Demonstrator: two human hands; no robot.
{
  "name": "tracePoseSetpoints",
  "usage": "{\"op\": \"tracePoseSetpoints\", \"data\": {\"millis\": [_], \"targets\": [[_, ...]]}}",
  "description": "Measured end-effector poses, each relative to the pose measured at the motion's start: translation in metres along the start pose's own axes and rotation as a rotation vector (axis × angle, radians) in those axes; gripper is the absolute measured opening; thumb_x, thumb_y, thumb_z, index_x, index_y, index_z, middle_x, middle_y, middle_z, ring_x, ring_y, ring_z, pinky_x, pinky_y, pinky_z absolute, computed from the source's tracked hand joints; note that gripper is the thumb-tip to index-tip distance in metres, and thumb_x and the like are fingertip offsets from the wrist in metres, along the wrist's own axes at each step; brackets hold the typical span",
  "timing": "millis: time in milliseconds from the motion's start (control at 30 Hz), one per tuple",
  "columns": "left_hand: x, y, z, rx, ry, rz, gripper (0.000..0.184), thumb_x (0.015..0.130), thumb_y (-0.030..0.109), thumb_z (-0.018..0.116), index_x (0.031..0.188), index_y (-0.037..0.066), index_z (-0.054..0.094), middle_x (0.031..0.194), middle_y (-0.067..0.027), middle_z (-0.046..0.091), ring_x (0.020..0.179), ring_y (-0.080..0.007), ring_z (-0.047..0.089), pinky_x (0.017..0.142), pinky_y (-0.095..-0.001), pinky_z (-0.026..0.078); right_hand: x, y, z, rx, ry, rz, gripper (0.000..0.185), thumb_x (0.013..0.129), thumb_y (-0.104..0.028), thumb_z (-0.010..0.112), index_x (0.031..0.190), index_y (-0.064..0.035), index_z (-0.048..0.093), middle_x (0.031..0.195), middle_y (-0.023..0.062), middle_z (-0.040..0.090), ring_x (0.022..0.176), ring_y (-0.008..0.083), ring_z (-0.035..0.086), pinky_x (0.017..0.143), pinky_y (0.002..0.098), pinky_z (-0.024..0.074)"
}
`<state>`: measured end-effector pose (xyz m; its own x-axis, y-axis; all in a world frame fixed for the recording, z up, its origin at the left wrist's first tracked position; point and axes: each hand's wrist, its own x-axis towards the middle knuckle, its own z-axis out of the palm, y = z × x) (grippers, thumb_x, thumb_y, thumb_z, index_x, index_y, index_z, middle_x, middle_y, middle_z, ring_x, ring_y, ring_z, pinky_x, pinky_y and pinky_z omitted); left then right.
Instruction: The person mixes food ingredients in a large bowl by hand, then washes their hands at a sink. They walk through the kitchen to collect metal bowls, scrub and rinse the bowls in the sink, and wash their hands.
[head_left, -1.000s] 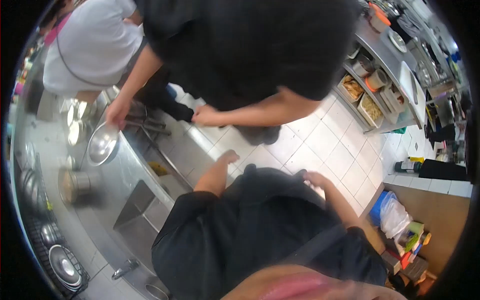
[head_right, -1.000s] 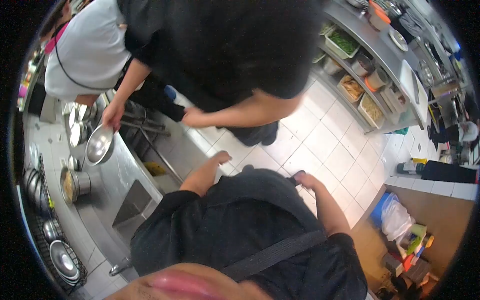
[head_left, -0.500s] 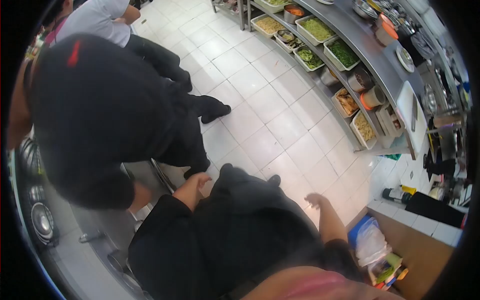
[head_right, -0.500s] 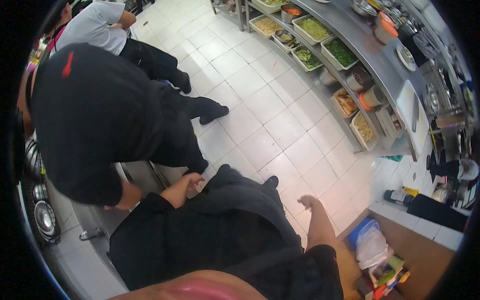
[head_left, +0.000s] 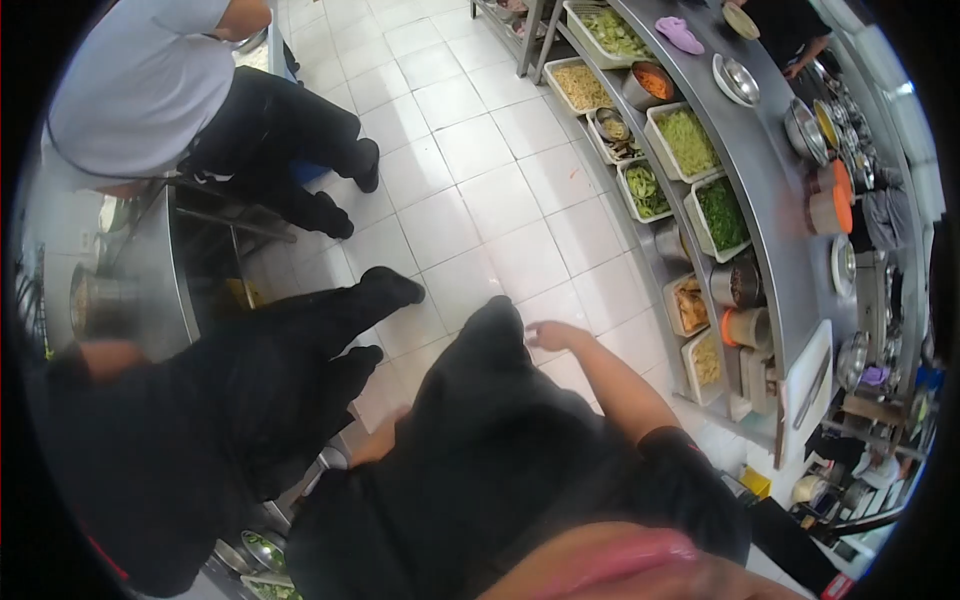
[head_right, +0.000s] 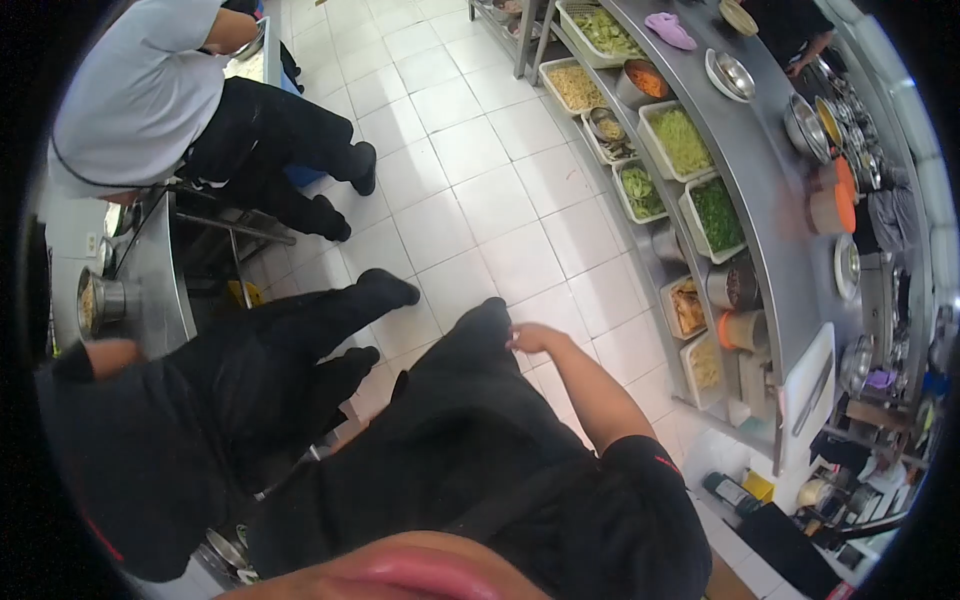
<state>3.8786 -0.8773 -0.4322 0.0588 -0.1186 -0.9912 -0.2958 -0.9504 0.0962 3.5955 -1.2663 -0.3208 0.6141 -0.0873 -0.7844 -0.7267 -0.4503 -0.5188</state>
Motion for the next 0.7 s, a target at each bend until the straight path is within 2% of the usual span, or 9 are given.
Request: {"op": "tracePoseSetpoints", "data": {"millis": [167,200,333,400,433,467,533,600,700], "targets": [[0.019,0.234,-0.189,1.158,0.015,0.469,0.043,0.086,0.033,0.052,0.111,-0.001,0.062,0.113,-0.0233,0.061,0.094,-0.0379,0.062,0.084,-0.0517,0.048,-0.075,0.059,-0.126,0.555,0.434,0.074,0.058,0.086,-0.035,0.061,0.134,-0.0054,0.047,0.121,0.0236,0.058,0.11,0.0296,0.058,0.092,0.0364,0.0452],[-0.017,0.307,-0.235,0.434,0.229,0.162,0.044,0.086,0.037,0.051,0.098,-0.002,0.066,0.102,-0.0238,0.064,0.097,-0.0378,0.062,0.088,-0.0468,0.047,-0.093,0.077,-0.148,0.487,0.523,0.066,0.058,0.086,-0.034,0.062,0.134,-0.0054,0.046,0.122,0.0227,0.058,0.111,0.0284,0.058,0.092,0.0354,0.0449],[-0.026,0.525,-0.412,0.285,0.655,0.759,0.041,0.085,0.039,0.054,0.098,0.002,0.065,0.094,-0.0201,0.067,0.091,-0.0334,0.064,0.082,-0.0445,0.049,-0.154,0.115,-0.236,0.736,0.638,0.262,0.06,0.086,-0.031,0.063,0.137,-0.005,0.043,0.127,0.022,0.054,0.117,0.0276,0.053,0.098,0.0343,0.041],[-0.031,0.629,-0.458,-0.054,0.815,0.82,0.029,0.083,0.03,0.06,0.096,0.005,0.065,0.073,-0.0151,0.066,0.066,-0.0252,0.065,0.068,-0.038,0.051,-0.153,0.137,-0.281,0.83,0.676,0.242,0.06,0.087,-0.029,0.063,0.138,-0.0057,0.042,0.13,0.0216,0.052,0.12,0.0264,0.05,0.099,0.0349,0.0397],[-0.029,0.669,-0.469,-0.163,0.833,0.858,0.028,0.084,0.029,0.058,0.096,0.005,0.065,0.074,-0.017,0.066,0.065,-0.025,0.065,0.066,-0.038,0.051,-0.153,0.146,-0.306,0.92,0.692,0.218,0.059,0.087,-0.026,0.063,0.138,-0.0064,0.041,0.133,0.0212,0.049,0.123,0.0253,0.048,0.1,0.0355,0.0384],[-0.044,0.703,-0.465,-0.318,0.759,0.858,0.019,0.088,0.017,0.056,0.1,0.004,0.062,0.078,-0.0064,0.063,0.064,-0.0137,0.059,0.054,-0.028,0.047,-0.149,0.145,-0.339,0.914,0.672,0.226,0.059,0.087,-0.026,0.063,0.138,-0.0064,0.041,0.133,0.0212,0.049,0.123,0.0253,0.048,0.1,0.0355,0.0384],[-0.019,0.745,-0.461,-0.272,0.629,0.823,0.024,0.086,0.022,0.06,0.1,0.004,0.062,0.084,-0.0086,0.065,0.07,-0.0151,0.061,0.058,-0.0305,0.048,-0.146,0.135,-0.432,1.015,0.701,-0.119,0.059,0.087,-0.021,0.062,0.139,-0.0071,0.04,0.139,0.0205,0.043,0.128,0.0242,0.043,0.102,0.0367,0.0361],[-0.01,0.772,-0.443,0.251,0.596,0.715,0.033,0.081,0.028,0.066,0.103,0.003,0.063,0.09,-0.011,0.066,0.074,-0.0171,0.062,0.063,-0.0322,0.049,-0.12,0.147,-0.529,0.817,0.939,-0.253,0.057,0.088,-0.02,0.061,0.139,-0.0064,0.04,0.141,0.0194,0.041,0.13,0.0238,0.04,0.104,0.0366,0.0339],[0.022,0.787,-0.469,0.063,0.69,0.741,0.042,0.078,0.034,0.07,0.105,0.003,0.063,0.092,-0.0128,0.066,0.079,-0.017,0.062,0.065,-0.0322,0.049,-0.11,0.12,-0.688,0.657,1.094,-0.185,0.06,0.086,-0.024,0.062,0.139,-0.0057,0.039,0.141,0.0201,0.041,0.13,0.0276,0.04,0.107,0.0383,0.0312]]}}
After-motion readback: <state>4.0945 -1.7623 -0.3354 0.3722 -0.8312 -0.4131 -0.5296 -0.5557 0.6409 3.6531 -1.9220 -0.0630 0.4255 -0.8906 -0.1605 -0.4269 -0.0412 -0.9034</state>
